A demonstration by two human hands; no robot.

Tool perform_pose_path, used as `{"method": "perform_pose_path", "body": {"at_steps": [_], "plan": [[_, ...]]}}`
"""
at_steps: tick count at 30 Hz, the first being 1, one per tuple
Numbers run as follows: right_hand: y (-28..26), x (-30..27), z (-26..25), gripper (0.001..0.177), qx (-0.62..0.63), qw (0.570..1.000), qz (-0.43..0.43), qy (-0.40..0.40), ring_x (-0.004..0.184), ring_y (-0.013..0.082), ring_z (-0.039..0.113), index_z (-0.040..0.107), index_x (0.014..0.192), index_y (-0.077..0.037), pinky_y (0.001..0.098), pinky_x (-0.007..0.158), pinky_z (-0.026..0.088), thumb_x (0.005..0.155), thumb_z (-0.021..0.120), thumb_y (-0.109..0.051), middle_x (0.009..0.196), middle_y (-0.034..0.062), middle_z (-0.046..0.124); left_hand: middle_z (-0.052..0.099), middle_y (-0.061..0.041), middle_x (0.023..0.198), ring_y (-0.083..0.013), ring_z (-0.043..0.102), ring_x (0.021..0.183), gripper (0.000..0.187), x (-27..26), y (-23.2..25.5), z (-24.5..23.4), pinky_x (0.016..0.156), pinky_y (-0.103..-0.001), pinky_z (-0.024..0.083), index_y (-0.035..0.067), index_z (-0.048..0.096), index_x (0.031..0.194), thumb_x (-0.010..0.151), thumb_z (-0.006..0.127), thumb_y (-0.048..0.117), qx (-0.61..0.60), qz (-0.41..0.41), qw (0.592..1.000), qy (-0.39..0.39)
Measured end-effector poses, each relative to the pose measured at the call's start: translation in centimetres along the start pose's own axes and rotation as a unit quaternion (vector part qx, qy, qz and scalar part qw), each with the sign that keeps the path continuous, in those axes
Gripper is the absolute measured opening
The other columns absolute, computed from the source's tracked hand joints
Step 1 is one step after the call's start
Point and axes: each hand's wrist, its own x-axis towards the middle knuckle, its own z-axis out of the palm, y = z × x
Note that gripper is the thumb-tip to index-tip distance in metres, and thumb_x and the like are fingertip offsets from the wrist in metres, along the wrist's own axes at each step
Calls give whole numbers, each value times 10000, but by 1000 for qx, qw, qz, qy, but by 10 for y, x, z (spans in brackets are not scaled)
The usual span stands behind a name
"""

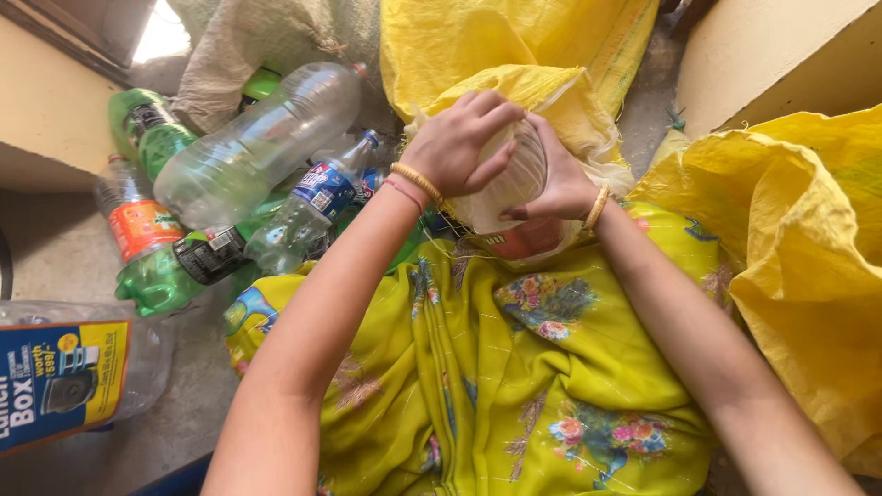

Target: The person sits on the floor and repeatedly removes plastic bottles from a yellow sack, unscrews the caps, and places the bottles and caps into separate piles. The person handles green and clear plastic bottles one at a time throughout the clip.

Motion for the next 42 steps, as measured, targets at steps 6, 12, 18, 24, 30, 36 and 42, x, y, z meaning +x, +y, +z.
{"method": "perform_pose_path", "body": {"at_steps": [6,12,18,24,30,36,42], "plan": [[-2,-4,18,1355,-92,987,34,129,1451,317,489,252,1571,10,422,1217,403,553,989,-500,1532,199,473,637,-170,988,-364,656,931,305,16,-2,23,793,-472,547,82,611,1102,987,571,361,60,-168,984,17],[-16,-2,51,1359,-196,953,58,224,1386,377,511,294,1527,20,471,1167,412,515,994,-559,1475,238,496,682,-215,982,-412,694,927,391,28,2,43,731,-506,579,100,672,1024,924,565,463,150,-386,909,42],[-44,-7,84,1283,-295,887,32,354,1379,421,452,286,1533,20,521,1199,327,626,978,-567,1469,245,472,683,-208,984,-447,685,910,417,42,21,53,646,-531,584,107,690,1019,862,586,479,193,-461,863,76],[-39,-11,34,1274,-245,938,-73,236,1416,398,451,294,1562,-58,482,1219,380,593,995,-496,1511,212,445,644,-167,1010,-358,657,913,371,20,33,26,657,-479,578,71,639,1054,958,595,426,162,-244,955,54],[-30,-8,1,1232,-69,995,-27,69,1392,310,515,284,1551,-49,438,1160,436,610,976,-438,1477,179,497,609,-158,1093,-322,612,963,424,9,27,-1,753,-433,550,56,603,1212,958,633,394,111,7,994,-21],[-35,-8,22,1140,-98,987,4,126,1296,277,607,370,1449,-67,402,1111,491,576,1001,-441,1373,150,581,608,-127,1080,-324,607,952,354,1,39,-1,760,-439,554,101,614,1164,913,645,349,113,-79,990,39],[-57,-1,80,1092,-224,926,43,300,1263,383,534,361,1411,-23,486,1079,435,617,975,-454,1349,214,530,641,-131,990,-344,647,909,282,4,39,24,644,-440,566,111,641,1018,904,638,368,159,-256,945,128]]}}
